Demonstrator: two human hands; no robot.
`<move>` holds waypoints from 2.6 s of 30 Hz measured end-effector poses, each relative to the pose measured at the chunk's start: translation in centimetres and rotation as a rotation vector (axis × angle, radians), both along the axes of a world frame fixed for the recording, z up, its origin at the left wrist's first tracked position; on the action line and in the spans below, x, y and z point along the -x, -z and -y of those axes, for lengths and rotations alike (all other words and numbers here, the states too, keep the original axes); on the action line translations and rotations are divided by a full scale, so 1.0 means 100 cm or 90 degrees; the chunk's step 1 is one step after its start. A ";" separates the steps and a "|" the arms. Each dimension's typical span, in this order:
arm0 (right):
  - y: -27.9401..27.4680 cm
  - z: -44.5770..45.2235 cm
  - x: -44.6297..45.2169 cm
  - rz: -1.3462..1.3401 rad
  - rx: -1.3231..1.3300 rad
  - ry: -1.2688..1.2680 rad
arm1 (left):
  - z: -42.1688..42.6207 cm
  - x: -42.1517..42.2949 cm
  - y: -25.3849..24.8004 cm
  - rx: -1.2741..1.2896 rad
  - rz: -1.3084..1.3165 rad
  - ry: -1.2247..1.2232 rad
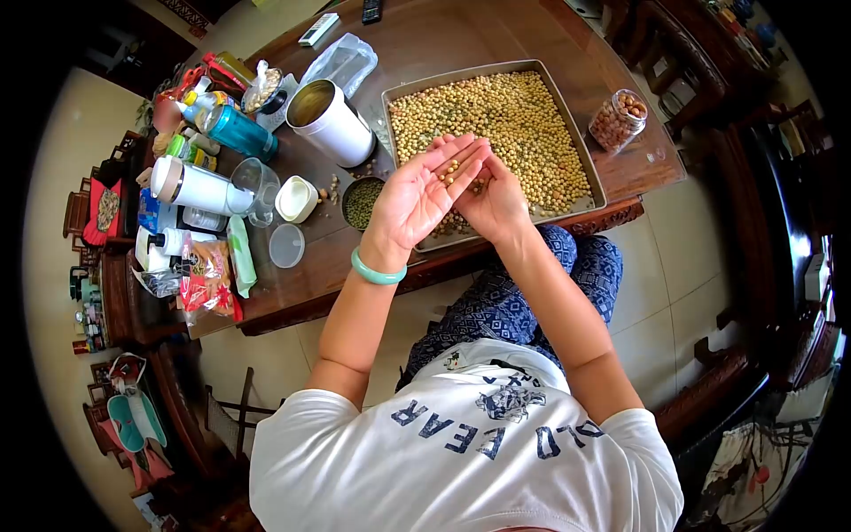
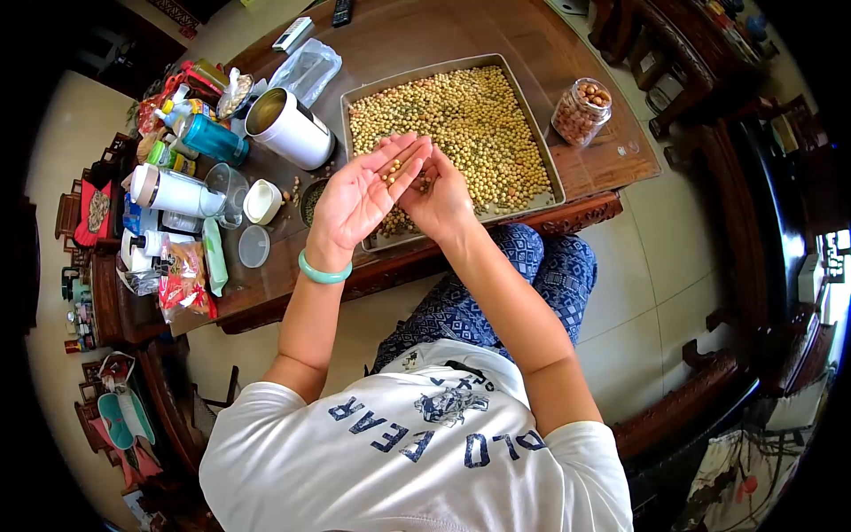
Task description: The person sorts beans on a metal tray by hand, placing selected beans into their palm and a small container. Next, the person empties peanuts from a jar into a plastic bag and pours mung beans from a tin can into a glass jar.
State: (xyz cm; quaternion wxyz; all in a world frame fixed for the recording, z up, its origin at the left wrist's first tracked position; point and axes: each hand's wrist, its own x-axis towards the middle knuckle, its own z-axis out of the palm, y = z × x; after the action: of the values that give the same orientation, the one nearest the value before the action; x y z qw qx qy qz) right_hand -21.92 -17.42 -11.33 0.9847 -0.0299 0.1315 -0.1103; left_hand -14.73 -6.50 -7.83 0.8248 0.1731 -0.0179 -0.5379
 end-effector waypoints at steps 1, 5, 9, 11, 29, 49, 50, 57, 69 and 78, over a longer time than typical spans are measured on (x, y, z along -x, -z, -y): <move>0.000 0.000 0.000 0.009 -0.005 0.005 | 0.000 0.000 0.001 -0.015 0.018 -0.008; -0.005 -0.001 0.001 -0.021 -0.004 0.009 | 0.001 0.002 0.003 -0.041 0.079 -0.032; -0.003 0.000 0.000 -0.017 -0.025 0.012 | 0.003 0.003 0.005 -0.091 0.111 -0.061; -0.003 0.000 0.001 -0.013 -0.029 0.013 | 0.004 0.004 0.004 -0.099 0.114 -0.064; -0.007 -0.001 0.003 0.017 -0.032 -0.026 | -0.105 -0.028 0.006 -0.263 0.346 -0.117; -0.003 -0.001 0.002 0.027 -0.037 -0.021 | -0.077 -0.033 0.012 0.042 -0.010 -0.099; -0.003 -0.001 0.002 0.025 -0.037 -0.025 | -0.062 -0.022 -0.001 0.009 0.007 -0.126; -0.005 0.001 0.002 -0.124 0.004 0.032 | 0.003 0.004 -0.007 0.006 -0.050 -0.033; 0.003 0.001 -0.002 -0.089 0.019 0.018 | 0.000 0.005 0.007 -0.027 0.119 -0.026; -0.003 -0.001 0.001 -0.001 -0.018 -0.023 | -0.044 -0.013 0.011 -0.106 0.171 -0.127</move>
State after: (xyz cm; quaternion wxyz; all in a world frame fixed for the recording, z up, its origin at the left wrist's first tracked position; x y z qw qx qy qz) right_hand -22.02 -17.37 -11.02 0.9868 -0.0181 0.1329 -0.0907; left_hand -13.43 -2.10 -8.97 0.8472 0.3120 -0.0659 -0.4250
